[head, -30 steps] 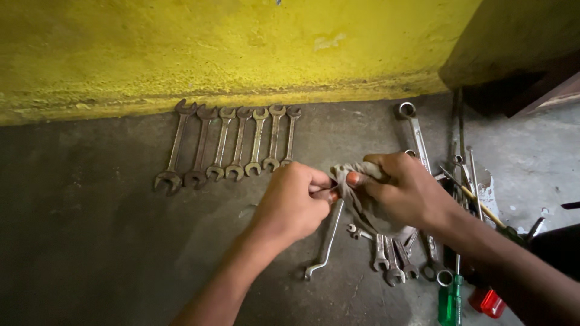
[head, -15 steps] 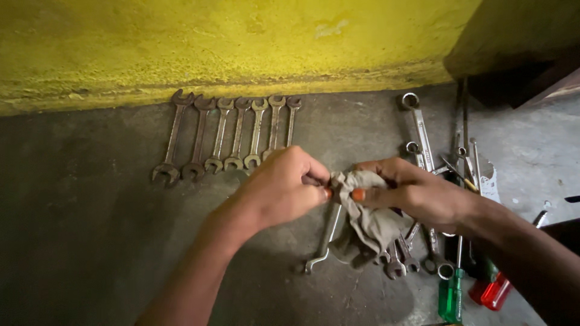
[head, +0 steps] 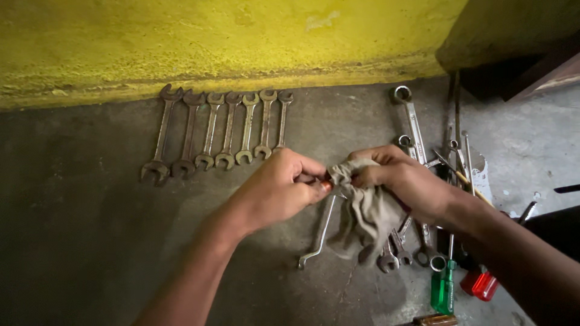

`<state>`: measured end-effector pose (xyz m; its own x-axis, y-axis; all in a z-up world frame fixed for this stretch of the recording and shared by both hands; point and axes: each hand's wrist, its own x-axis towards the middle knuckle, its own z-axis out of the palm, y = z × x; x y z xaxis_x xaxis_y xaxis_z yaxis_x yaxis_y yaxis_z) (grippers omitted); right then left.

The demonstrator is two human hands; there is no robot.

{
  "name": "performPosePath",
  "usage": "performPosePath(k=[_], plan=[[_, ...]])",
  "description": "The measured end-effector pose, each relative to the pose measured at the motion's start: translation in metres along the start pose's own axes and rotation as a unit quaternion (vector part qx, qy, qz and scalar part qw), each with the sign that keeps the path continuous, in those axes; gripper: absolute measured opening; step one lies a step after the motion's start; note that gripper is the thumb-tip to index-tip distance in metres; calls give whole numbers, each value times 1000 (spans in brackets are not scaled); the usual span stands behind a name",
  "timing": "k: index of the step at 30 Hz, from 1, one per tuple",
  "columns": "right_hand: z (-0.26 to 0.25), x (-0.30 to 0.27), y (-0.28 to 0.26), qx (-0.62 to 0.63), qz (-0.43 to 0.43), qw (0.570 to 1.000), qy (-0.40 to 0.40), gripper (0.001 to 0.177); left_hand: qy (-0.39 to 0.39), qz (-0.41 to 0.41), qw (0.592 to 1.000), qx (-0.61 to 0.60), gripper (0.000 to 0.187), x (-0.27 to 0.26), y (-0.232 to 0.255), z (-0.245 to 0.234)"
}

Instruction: The person cleans a wrench by hand with a cloth and then aligns it with several other wrenches on the floor.

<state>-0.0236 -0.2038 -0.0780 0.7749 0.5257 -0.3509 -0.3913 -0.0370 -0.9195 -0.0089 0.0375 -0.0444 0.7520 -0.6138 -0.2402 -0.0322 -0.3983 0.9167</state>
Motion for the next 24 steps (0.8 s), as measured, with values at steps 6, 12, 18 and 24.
performPosePath(k=[6, 12, 18, 24], plan=[[-8, -17, -35, -498, 169, 829, 187, 22, 100, 77, 977, 170, 24, -13, -17, 2], [-38, -45, -62, -172, -46, 956, 233, 45, 208, -24, 977, -26, 27, -19, -45, -5], [-16, -48, -55, 317, -191, 929, 5, 71, 216, -111, 938, -249, 35, -26, -27, -4], [-21, -41, -10, 207, -92, 970, 89, 54, 200, -100, 960, -166, 28, -24, -8, 15]])
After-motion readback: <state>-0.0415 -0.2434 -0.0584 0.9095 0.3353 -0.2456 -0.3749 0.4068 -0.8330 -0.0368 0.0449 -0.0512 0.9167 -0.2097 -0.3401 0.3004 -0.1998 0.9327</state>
